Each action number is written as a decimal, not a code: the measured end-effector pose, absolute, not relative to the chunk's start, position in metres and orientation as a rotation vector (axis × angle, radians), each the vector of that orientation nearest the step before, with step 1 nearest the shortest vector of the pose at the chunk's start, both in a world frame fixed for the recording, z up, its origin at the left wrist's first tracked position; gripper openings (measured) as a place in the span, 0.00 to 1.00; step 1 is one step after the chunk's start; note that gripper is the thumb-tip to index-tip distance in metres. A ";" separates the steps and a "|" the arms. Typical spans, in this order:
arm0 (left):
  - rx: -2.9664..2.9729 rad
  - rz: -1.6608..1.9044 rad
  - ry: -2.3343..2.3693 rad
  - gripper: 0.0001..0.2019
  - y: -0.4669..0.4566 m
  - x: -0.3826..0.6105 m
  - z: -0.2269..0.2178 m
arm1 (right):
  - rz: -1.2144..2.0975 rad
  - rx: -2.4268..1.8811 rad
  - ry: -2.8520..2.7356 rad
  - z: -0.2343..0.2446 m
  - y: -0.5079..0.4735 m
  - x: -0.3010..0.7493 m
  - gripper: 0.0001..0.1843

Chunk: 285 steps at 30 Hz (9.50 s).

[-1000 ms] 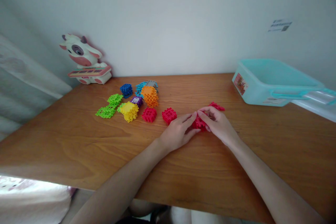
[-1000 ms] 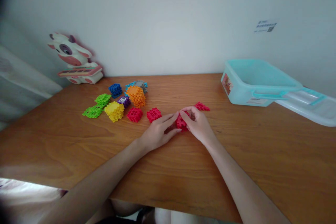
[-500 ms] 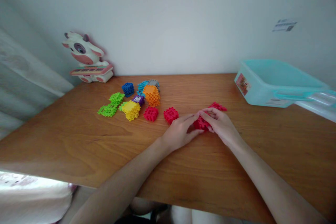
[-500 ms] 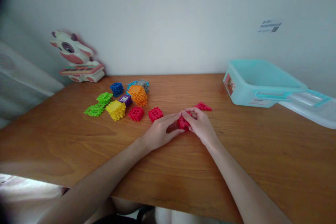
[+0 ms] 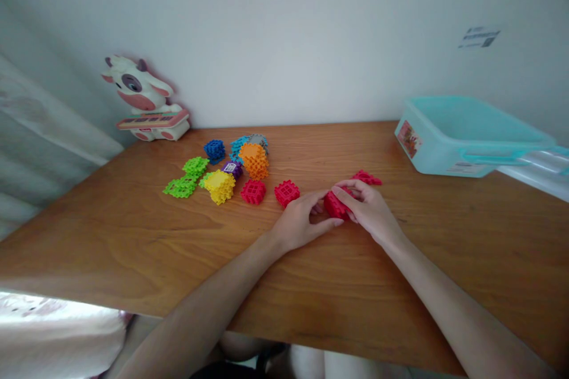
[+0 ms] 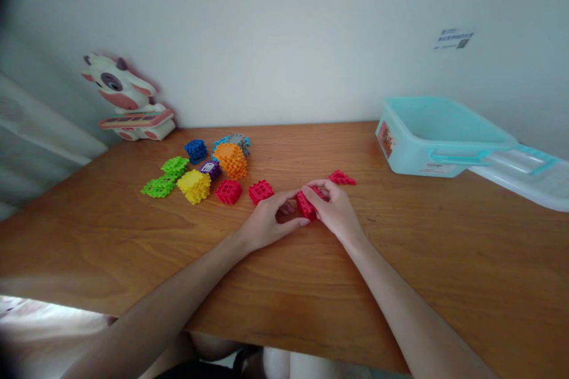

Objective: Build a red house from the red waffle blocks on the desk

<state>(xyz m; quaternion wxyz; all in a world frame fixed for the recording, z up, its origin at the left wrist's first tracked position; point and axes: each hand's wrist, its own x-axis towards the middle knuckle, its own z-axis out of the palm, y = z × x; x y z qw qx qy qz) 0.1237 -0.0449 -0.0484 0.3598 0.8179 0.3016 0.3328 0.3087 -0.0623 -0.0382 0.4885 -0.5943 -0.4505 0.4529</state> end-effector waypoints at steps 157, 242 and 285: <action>2.271 1.088 0.831 0.28 -0.040 0.119 -0.060 | 0.939 -1.293 -1.093 -0.048 -0.073 0.338 0.28; 2.729 1.085 1.108 0.18 -0.008 0.061 -0.025 | 0.331 -1.330 -2.083 -0.028 -0.094 0.353 0.19; 2.978 1.046 0.631 0.19 -0.024 0.089 -0.035 | -0.091 -1.263 -1.792 -0.028 -0.089 0.349 0.11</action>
